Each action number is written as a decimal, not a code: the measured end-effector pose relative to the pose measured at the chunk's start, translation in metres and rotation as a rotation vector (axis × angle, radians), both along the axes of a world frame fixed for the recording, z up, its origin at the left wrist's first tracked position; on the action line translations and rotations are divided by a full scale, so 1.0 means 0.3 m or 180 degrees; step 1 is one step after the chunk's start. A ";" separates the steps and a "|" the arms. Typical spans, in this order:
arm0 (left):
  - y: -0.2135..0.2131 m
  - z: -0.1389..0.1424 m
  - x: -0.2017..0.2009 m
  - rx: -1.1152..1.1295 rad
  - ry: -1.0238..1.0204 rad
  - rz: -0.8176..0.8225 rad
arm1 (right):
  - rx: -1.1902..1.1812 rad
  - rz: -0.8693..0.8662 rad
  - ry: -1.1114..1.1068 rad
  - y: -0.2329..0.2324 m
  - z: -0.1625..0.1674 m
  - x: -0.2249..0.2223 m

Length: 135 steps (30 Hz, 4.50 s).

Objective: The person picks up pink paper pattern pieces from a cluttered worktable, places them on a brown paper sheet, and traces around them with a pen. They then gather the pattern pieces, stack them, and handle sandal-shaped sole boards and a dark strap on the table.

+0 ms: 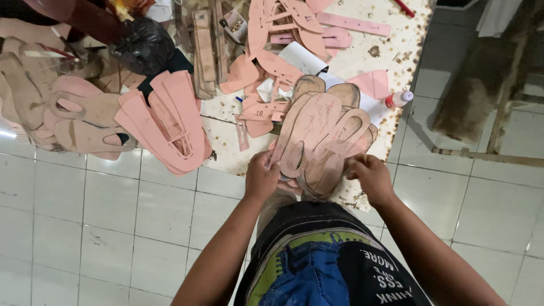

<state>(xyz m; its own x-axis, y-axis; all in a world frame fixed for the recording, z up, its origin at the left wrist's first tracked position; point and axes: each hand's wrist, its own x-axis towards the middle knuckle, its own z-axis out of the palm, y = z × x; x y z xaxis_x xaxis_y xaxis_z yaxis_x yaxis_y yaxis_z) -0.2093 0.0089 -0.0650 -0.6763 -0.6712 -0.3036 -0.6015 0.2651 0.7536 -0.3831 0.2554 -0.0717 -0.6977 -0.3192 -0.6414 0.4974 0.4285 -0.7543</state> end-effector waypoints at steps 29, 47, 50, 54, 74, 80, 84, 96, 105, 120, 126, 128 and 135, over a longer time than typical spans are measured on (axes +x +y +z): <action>-0.123 0.003 0.189 0.3409 0.1484 0.1709 | 0.1041 0.1470 0.1664 -0.181 0.021 -0.011; -0.054 0.139 0.130 0.2639 0.1062 0.1034 | -0.0107 0.1498 -0.0661 -0.148 0.105 0.032; -0.084 0.133 0.196 0.3248 0.1398 0.1425 | 0.0042 0.1212 -0.0312 -0.110 0.101 0.039; -0.156 0.094 0.338 0.3965 0.1969 0.1791 | 0.0571 0.0802 0.1233 -0.048 0.083 0.022; -0.159 0.167 0.249 0.2983 0.0785 0.0166 | -0.1357 0.1493 -0.0773 -0.009 0.227 -0.023; -0.203 0.147 0.398 0.2750 0.1434 0.0970 | 0.0938 0.0715 0.0868 -0.039 0.099 -0.111; -0.236 0.247 0.437 0.2730 0.2053 0.1426 | 0.0920 0.1028 0.2657 -0.033 -0.007 -0.201; -0.205 0.186 0.496 0.3152 0.2836 0.2692 | 0.0070 0.0029 0.0576 0.044 0.134 -0.244; -0.182 0.221 0.426 0.3492 0.2486 0.0795 | -0.1208 0.0445 0.0440 0.039 0.427 -0.150; -0.234 0.243 0.712 0.2314 0.2715 0.2552 | 0.0718 0.2517 0.2941 -0.461 -0.001 -0.146; -0.204 0.280 0.728 0.2074 0.2680 0.3079 | 0.0834 0.2571 0.1710 -0.553 0.032 -0.135; -0.195 0.275 0.703 0.2199 0.2822 0.3036 | 0.0660 0.2225 0.0676 -0.617 0.049 -0.069; -0.207 0.325 0.629 0.2203 0.2811 0.3070 | 0.0287 0.1519 0.2816 -0.658 0.046 -0.117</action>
<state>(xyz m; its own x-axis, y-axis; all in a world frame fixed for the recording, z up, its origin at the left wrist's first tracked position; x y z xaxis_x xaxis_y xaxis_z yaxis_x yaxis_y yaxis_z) -0.0207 -0.0533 0.0326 -0.1952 -0.8550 -0.4805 0.3775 -0.5177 0.7678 -0.4181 0.0580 -0.0577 -0.7465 -0.6653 0.0092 -0.4637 0.5103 -0.7243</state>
